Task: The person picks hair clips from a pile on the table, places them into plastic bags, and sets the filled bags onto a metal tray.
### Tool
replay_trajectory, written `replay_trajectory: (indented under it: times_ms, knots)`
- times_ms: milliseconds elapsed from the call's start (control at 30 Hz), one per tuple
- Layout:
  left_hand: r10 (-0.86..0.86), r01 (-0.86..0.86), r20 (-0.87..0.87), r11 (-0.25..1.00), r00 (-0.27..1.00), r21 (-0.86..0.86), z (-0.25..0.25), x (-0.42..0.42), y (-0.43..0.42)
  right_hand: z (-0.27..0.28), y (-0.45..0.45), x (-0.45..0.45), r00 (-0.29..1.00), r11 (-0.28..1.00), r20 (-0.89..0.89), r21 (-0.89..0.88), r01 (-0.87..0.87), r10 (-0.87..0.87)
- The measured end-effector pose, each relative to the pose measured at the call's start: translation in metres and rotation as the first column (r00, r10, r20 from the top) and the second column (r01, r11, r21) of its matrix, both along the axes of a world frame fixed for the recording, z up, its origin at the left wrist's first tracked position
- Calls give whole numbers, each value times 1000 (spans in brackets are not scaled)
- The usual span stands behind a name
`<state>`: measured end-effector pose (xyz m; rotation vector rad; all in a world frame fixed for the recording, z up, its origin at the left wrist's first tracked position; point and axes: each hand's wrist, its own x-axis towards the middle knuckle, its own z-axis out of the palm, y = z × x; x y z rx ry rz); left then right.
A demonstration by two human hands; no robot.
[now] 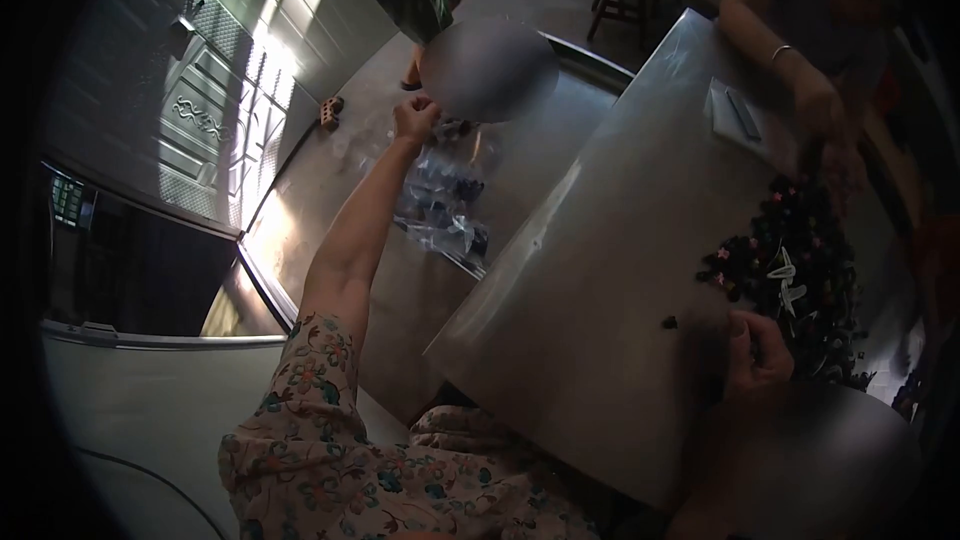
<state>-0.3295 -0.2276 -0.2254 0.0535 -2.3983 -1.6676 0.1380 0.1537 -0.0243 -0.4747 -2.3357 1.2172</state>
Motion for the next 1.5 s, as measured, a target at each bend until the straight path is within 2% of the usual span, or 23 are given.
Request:
replay_trajectory:
  times_ms: [67, 233, 300, 333, 400, 433, 500, 633, 700, 833, 900, 933, 1000, 1033, 1100, 1133, 1200, 1233, 1300, 1333, 1400, 1500]
  knots:
    - [-36, 36, 12, 999, 999, -17, -1, -8, -3, 2, -2, 1, 996, 998, 83, 52, 24, -28]
    - [-27, 27, -15, 999, 1000, -43, -22, -27, -13, 2, -4, -4, 997, 995, 72, 97, 23, -30]
    - [106, -98, 11, 953, 994, -287, -22, -19, -16, 3, -5, -4, 996, 992, 75, 117, 40, -49]
    - [97, -93, 3, 956, 995, -279, -27, -20, -20, 5, -6, -6, 995, 991, 85, 130, 38, -50]
    - [194, -131, 38, 784, 980, -607, -35, -20, -28, 7, -9, -7, 994, 988, 88, 145, 46, -59]
    - [189, -131, 34, 789, 981, -600, -31, -13, -26, 8, -9, -7, 992, 990, 106, 132, 49, -63]
    - [284, -176, 62, 735, 957, -655, -21, -2, -24, 10, -9, -7, 990, 991, 117, 121, 61, -75]
    - [249, -213, -28, 758, 968, -616, -19, 4, -26, 5, -9, -6, 995, 990, 76, 133, 55, -66]
    - [241, -338, -237, 687, 941, -643, -4, 16, -22, 6, -11, -5, 997, 987, 40, 146, 65, -71]
    - [149, -314, -309, 737, 939, -599, 28, 30, -9, 13, -13, -3, 998, 989, 41, 143, 37, -43]
    - [43, -273, -417, 815, 908, -511, 46, 42, 5, 21, -15, 0, 999, 988, 25, 152, 31, -35]
    - [34, -266, -419, 817, 908, -512, 58, 49, 13, 26, -17, 0, 1000, 994, 5, 102, 24, -25]
    - [-113, -64, -432, 925, 895, -374, 86, 63, 39, 32, -15, 3, 999, 998, -12, 52, 31, -30]
    - [-128, -48, -429, 925, 894, -376, 107, 80, 53, 30, -11, 4, 997, 998, -76, 50, 29, -25]
    - [-301, 262, -396, 953, 868, -149, 149, 119, 85, 39, -8, 11, 989, 997, -134, 45, 65, -58]
    - [-329, 294, -391, 944, 860, -147, 162, 137, 101, 48, -8, 13, 990, 997, -129, 34, 68, -63]
    - [-536, 578, -335, 815, 775, 34, 186, 170, 128, 64, -4, 20, 988, 995, -123, 29, 97, -93]
    - [-551, 596, -337, 802, 763, 38, 199, 190, 143, 68, 0, 23, 982, 997, -170, 0, 78, -77]
    - [-697, 756, -325, 648, 639, 95, 218, 228, 170, 74, 10, 35, 973, 997, -217, -30, 76, -81]
    - [-708, 768, -328, 634, 625, 95, 223, 242, 182, 78, 17, 41, 965, 996, -246, -26, 83, -87]
    - [-826, 859, -234, 496, 512, 130, 225, 268, 202, 82, 28, 57, 957, 994, -269, -24, 106, -108]
    - [-854, 874, -193, 456, 483, 169, 209, 286, 232, 79, 48, 91, 931, 975, -291, -58, 214, -221]
